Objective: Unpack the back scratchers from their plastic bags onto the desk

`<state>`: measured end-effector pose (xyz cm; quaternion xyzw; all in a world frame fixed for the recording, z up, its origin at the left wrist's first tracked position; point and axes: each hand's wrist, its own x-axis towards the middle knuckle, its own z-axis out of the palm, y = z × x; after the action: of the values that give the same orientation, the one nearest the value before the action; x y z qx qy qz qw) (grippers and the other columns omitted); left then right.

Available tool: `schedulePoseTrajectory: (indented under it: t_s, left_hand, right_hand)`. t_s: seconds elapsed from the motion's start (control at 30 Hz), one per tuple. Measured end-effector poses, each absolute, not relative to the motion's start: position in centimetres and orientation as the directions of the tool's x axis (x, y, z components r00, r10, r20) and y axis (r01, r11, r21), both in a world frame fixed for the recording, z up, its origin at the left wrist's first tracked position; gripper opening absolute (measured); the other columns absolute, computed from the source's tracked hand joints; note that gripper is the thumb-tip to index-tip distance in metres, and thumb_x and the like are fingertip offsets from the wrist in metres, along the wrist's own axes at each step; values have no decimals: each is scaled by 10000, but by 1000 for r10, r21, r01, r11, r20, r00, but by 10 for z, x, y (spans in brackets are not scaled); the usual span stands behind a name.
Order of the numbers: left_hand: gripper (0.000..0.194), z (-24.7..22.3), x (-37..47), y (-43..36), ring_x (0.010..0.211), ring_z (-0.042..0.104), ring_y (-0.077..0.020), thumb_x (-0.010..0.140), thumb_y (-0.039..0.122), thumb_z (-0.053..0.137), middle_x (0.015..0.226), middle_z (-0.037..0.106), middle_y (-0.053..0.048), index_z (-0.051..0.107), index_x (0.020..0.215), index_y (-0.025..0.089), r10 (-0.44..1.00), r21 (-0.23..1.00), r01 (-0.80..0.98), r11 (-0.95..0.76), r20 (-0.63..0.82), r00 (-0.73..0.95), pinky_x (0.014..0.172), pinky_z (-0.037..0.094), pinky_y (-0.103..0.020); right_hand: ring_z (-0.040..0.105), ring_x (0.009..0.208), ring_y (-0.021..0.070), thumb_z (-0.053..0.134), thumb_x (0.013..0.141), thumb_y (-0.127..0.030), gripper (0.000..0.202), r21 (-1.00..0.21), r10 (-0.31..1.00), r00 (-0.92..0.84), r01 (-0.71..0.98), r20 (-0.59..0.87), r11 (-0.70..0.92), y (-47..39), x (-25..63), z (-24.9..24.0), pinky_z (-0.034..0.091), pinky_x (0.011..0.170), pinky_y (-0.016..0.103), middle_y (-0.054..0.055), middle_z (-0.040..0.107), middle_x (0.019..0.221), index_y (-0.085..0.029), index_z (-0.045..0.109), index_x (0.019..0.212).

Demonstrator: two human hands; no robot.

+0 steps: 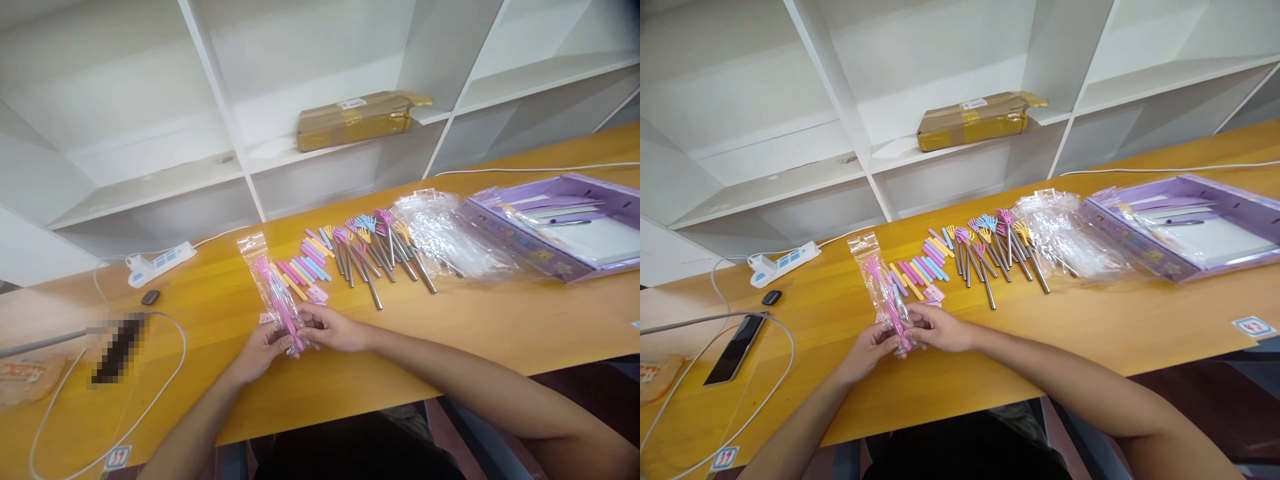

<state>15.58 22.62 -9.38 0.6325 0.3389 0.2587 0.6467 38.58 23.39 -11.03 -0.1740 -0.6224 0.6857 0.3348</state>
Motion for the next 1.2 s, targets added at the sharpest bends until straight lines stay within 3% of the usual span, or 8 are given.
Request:
schedulePoseTrajectory:
  t_s: [0.2, 0.47, 0.7, 0.83, 0.93, 1.03, 1.2]
  left_hand:
    - [370, -92, 154, 227, 835, 707, -213, 991, 503, 686, 998, 774, -102, 800, 1072, 160, 760, 993, 100, 65, -115, 639, 787, 593, -341]
    - [403, -91, 153, 226, 835, 716, -237, 966, 528, 709, 985, 779, -112, 798, 1125, 169, 762, 987, 139, 76, -147, 631, 806, 591, -370]
    - [364, -80, 157, 215, 752, 701, -212, 966, 526, 694, 953, 776, -106, 809, 1107, 211, 494, 965, 255, 62, -252, 832, 724, 573, -330]
    - [378, -81, 155, 217, 821, 716, -233, 910, 549, 753, 1010, 772, -103, 813, 1087, 220, 412, 947, 322, 1, -294, 863, 747, 583, -330]
    - [465, -84, 148, 225, 866, 708, -254, 977, 619, 629, 990, 762, -107, 800, 1044, 192, 584, 961, 276, 23, -237, 777, 789, 578, -354]
    - [427, -86, 144, 232, 1028, 685, -267, 991, 593, 631, 1073, 737, -95, 742, 1110, 199, 859, 985, 168, -28, -62, 509, 900, 565, -371]
    - [363, -93, 151, 235, 905, 659, -181, 872, 464, 829, 1024, 676, -29, 642, 1073, 228, 958, 997, 64, -43, 23, 285, 787, 560, -282]
  right_hand:
    - [666, 793, 119, 607, 1056, -448, 420, -974, 655, -733, -227, 184, 20, 234, 388, -107, 508, 646, 208, 65, 713, 961, -138, 519, 1326]
    - [638, 770, 107, 596, 1061, -459, 395, -971, 621, -758, -239, 200, 21, 235, 391, -111, 514, 660, 216, 49, 683, 949, -153, 512, 1296]
    - [453, 542, 54, 652, 998, -578, 448, -970, 749, -649, -240, 134, -34, 237, 393, -113, 374, 496, 185, -53, 527, 730, -143, 600, 1095]
    - [501, 477, 73, 678, 951, -639, 509, -992, 726, -687, -78, -19, -100, 236, 391, -109, 406, 452, 191, -50, 545, 599, -139, 600, 893]
    - [548, 477, 83, 671, 958, -631, 511, -987, 550, -834, -49, -44, -154, 230, 387, -104, 466, 473, 197, -29, 588, 593, -128, 626, 878]
    - [574, 483, 79, 692, 960, -585, 469, -981, 418, -906, -12, -71, -191, 220, 383, -102, 492, 491, 188, -25, 614, 609, -127, 636, 880]
    - [591, 472, 69, 681, 987, -502, 427, -977, 279, -943, 139, -180, -161, 214, 381, -105, 546, 559, 184, -27, 626, 577, -127, 642, 785]
